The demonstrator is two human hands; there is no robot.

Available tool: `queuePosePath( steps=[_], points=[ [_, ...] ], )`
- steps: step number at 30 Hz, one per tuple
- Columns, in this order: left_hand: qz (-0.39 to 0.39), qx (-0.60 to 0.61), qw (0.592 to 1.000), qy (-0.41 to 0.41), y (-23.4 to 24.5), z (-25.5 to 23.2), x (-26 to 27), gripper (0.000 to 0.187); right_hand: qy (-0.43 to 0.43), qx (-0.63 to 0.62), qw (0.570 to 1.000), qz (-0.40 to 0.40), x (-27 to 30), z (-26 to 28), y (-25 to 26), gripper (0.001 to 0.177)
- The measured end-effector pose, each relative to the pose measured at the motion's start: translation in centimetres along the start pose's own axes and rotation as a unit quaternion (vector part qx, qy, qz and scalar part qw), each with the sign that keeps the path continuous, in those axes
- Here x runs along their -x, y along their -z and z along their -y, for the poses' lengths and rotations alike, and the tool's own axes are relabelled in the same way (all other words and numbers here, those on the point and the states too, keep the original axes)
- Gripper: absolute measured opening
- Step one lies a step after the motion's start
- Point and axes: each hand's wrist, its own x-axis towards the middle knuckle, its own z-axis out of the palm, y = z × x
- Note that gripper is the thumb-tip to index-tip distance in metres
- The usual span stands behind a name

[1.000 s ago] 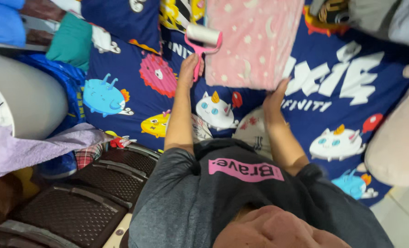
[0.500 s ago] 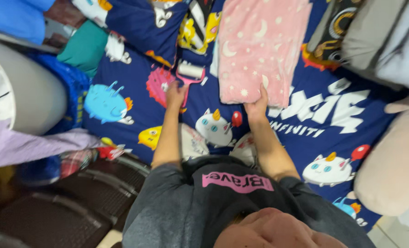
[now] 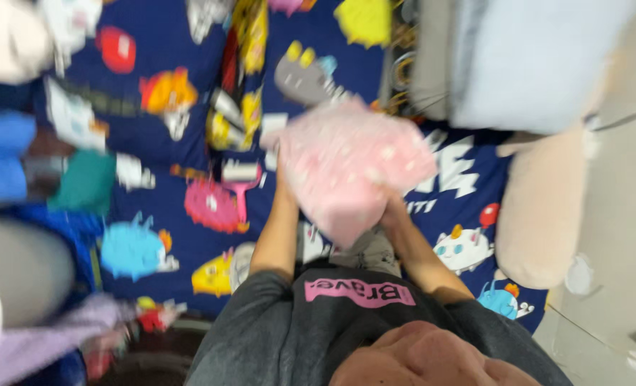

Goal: The person uses a pink lint roller to clean several pillows on a bed. They roll the lint roller over the surfaces of a pink pillow, a blue pillow, a white pillow, and a round white pillow with a Dunkin' logo, then place each cleaned pillow aside.

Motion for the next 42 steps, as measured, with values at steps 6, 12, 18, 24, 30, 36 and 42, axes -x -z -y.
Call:
queuePosePath(
  steps=[6, 12, 18, 24, 30, 36, 42],
  points=[
    [0.052, -0.053, 0.997, 0.006, -14.8, -1.3, 6.3, 0.069, 0.022, -0.007, 0.997, 0.069, 6.9, 7.5, -3.0, 0.079],
    [0.200, -0.089, 0.976, 0.008, -33.9, -1.5, 0.1, 0.061, 0.218, 0.008, 0.966, 0.137, 8.3, 20.1, -6.0, 0.098],
    [0.312, -0.111, 0.943, 0.027, -46.6, 3.8, -14.7, 0.055, 0.419, 0.012, 0.894, 0.160, 3.3, 31.3, -3.8, 0.105],
    [0.163, -0.306, 0.936, -0.055, -42.5, 8.4, -26.0, 0.058, 0.225, 0.032, 0.960, -0.163, -1.8, 32.9, 2.4, 0.101],
    [-0.005, -0.608, 0.667, -0.430, -37.5, 11.3, -23.7, 0.075, 0.518, 0.600, 0.477, -0.380, -6.0, 38.1, -0.3, 0.101],
    [0.180, -0.804, 0.505, -0.256, -39.8, 11.7, -26.0, 0.065, 0.153, 0.790, 0.535, -0.255, -15.5, 41.2, -9.5, 0.121],
    [0.154, -0.825, 0.518, -0.167, -32.7, 3.2, -24.1, 0.060, 0.142, 0.831, 0.480, -0.244, -17.1, 39.1, -11.9, 0.135]
  ],
)
